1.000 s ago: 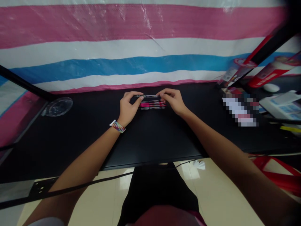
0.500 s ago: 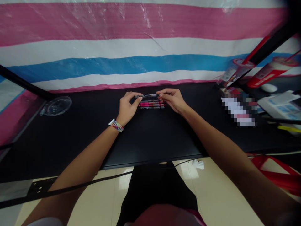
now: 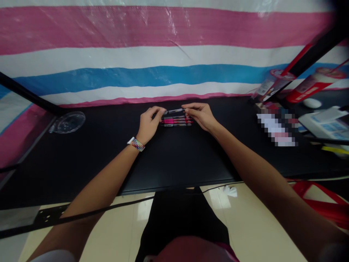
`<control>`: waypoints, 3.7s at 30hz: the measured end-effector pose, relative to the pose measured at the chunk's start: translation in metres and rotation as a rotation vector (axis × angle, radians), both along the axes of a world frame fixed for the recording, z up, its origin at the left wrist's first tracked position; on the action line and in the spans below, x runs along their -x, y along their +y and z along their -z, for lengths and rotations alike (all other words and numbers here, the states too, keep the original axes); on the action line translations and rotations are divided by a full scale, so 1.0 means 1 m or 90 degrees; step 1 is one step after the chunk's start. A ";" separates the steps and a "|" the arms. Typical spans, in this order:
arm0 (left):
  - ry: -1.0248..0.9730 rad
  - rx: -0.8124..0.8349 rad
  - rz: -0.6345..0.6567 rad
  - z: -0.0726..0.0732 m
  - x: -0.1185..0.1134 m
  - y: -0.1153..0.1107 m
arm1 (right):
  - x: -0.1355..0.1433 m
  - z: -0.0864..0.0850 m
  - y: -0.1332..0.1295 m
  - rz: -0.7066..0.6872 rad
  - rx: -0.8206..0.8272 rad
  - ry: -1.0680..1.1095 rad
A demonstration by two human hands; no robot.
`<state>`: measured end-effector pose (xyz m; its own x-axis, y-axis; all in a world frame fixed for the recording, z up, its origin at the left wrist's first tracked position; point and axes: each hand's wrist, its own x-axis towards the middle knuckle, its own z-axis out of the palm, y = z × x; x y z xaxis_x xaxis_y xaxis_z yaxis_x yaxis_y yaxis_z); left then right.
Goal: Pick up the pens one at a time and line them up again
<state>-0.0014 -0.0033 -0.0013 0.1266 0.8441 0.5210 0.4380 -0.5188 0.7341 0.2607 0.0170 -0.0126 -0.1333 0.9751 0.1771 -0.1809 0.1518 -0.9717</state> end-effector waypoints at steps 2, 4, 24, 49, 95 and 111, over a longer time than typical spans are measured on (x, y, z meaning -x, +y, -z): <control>-0.022 -0.003 0.012 0.000 0.001 0.003 | -0.001 0.000 0.001 0.009 0.001 -0.005; -0.029 0.016 0.012 0.001 0.003 0.006 | -0.002 0.000 0.002 0.017 -0.003 0.000; -0.120 0.074 0.000 0.014 0.005 0.021 | -0.009 0.006 0.010 0.072 0.022 0.029; -0.152 0.062 -0.027 0.013 0.011 0.024 | -0.008 0.004 0.010 0.083 0.019 0.077; -0.104 -0.021 0.092 0.021 0.009 0.025 | -0.004 0.006 0.006 0.035 0.022 0.037; -0.089 0.058 0.038 0.011 0.004 0.015 | 0.000 0.004 0.003 0.061 0.005 0.012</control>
